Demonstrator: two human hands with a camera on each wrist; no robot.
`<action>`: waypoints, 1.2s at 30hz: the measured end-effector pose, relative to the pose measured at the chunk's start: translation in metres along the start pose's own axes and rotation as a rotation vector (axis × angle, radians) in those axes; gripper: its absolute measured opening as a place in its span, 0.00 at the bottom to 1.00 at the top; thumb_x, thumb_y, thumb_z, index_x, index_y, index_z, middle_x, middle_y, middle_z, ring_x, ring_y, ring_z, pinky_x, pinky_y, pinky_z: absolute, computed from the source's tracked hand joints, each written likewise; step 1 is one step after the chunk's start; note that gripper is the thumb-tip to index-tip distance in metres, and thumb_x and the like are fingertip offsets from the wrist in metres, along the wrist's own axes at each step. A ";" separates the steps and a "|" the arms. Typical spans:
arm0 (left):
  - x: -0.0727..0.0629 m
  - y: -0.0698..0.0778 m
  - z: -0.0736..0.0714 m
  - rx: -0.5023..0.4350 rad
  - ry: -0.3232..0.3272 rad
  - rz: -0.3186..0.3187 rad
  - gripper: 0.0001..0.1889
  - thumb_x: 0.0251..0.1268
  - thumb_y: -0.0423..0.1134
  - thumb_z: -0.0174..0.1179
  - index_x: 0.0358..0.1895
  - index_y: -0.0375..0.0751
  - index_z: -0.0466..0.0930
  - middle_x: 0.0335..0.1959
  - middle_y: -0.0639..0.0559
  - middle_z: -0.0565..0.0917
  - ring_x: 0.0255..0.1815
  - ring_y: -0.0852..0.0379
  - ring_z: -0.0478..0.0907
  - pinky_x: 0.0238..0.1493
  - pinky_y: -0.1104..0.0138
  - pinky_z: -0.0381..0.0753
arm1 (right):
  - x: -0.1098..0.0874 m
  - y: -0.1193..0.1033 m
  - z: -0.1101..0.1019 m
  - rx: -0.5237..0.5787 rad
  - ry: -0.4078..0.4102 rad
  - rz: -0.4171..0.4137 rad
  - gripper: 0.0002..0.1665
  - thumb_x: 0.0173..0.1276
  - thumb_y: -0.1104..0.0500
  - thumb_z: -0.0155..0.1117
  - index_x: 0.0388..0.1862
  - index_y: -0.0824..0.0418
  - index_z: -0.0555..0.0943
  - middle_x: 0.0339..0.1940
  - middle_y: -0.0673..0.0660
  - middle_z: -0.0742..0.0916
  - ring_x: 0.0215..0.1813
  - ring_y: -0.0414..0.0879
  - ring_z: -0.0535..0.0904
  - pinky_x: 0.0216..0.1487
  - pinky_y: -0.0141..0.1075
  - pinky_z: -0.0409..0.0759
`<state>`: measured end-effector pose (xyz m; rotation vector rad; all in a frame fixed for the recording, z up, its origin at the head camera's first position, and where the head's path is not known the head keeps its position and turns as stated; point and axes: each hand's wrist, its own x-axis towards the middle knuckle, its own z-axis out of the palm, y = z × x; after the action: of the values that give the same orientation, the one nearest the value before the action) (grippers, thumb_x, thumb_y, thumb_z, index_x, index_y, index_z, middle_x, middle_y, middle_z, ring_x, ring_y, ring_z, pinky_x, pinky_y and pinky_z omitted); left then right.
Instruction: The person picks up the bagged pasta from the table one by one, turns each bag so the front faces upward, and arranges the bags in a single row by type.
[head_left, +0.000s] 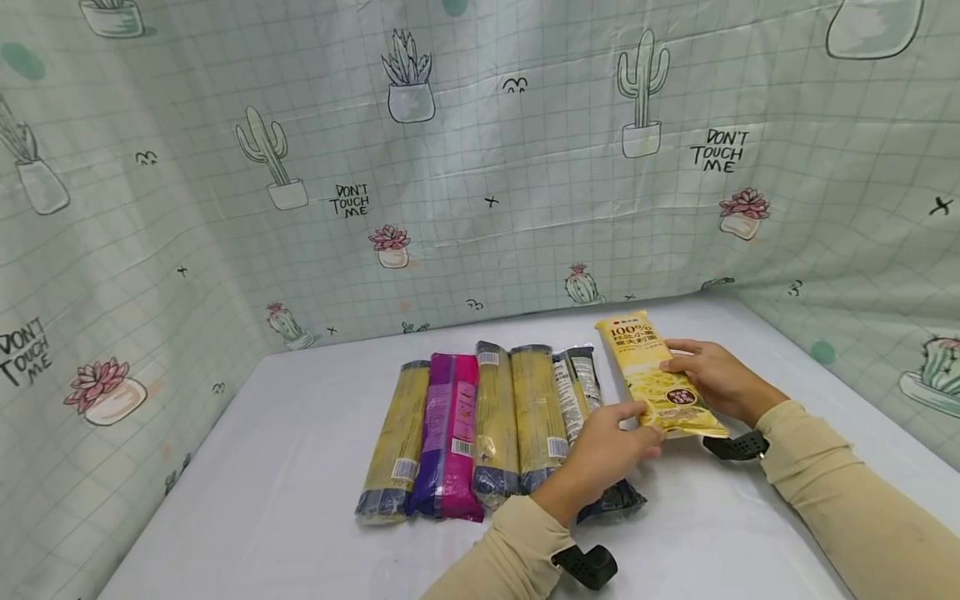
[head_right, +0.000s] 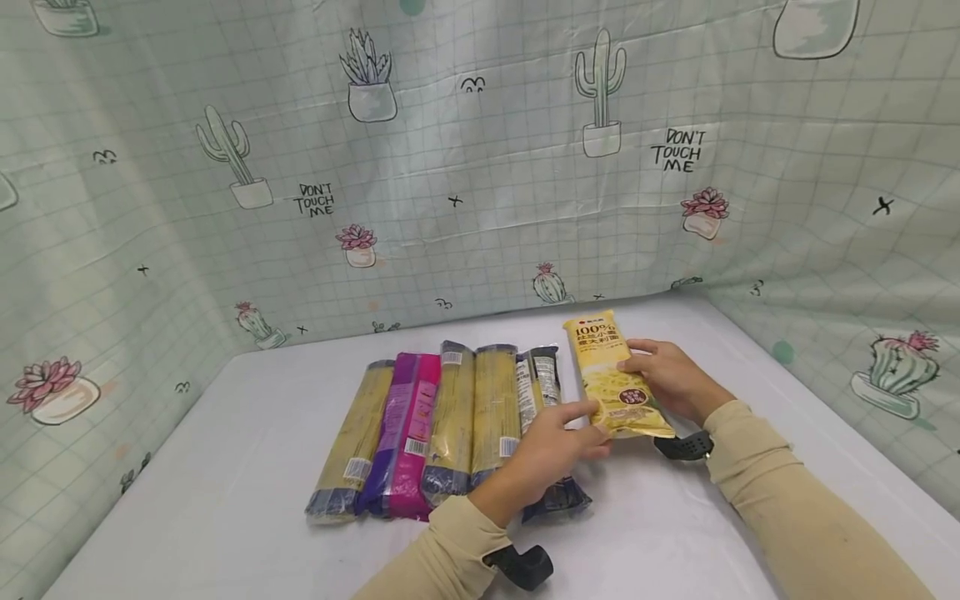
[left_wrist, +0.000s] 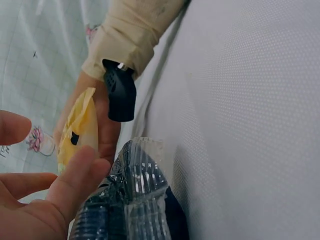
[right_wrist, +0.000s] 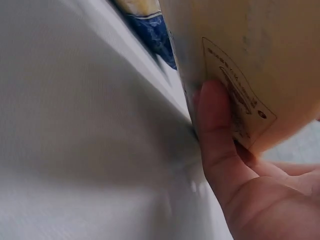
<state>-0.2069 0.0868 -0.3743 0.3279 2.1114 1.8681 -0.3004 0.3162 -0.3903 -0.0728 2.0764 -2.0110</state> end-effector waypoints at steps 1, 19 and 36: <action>0.000 0.000 0.000 -0.012 0.004 -0.001 0.23 0.66 0.38 0.64 0.64 0.41 0.79 0.46 0.52 0.87 0.38 0.55 0.87 0.54 0.59 0.80 | 0.000 0.000 0.000 -0.005 0.004 -0.001 0.47 0.76 0.60 0.57 0.81 0.68 0.40 0.54 0.56 0.82 0.46 0.41 0.83 0.47 0.40 0.84; 0.002 -0.001 -0.007 -0.117 -0.085 -0.005 0.14 0.69 0.39 0.61 0.53 0.37 0.84 0.50 0.54 0.82 0.51 0.49 0.83 0.55 0.59 0.80 | 0.001 -0.004 -0.006 0.049 -0.027 -0.026 0.39 0.83 0.57 0.39 0.80 0.73 0.37 0.77 0.77 0.50 0.59 0.49 0.74 0.54 0.39 0.80; 0.003 0.001 -0.013 -0.028 -0.192 -0.046 0.15 0.70 0.41 0.60 0.55 0.39 0.83 0.54 0.57 0.81 0.57 0.49 0.80 0.59 0.57 0.78 | -0.002 -0.005 -0.014 0.053 -0.108 -0.027 0.41 0.83 0.53 0.39 0.81 0.69 0.35 0.79 0.76 0.45 0.67 0.55 0.69 0.56 0.37 0.78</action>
<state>-0.2148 0.0766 -0.3720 0.4302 1.9477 1.7627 -0.3020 0.3305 -0.3845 -0.1965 1.9661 -2.0292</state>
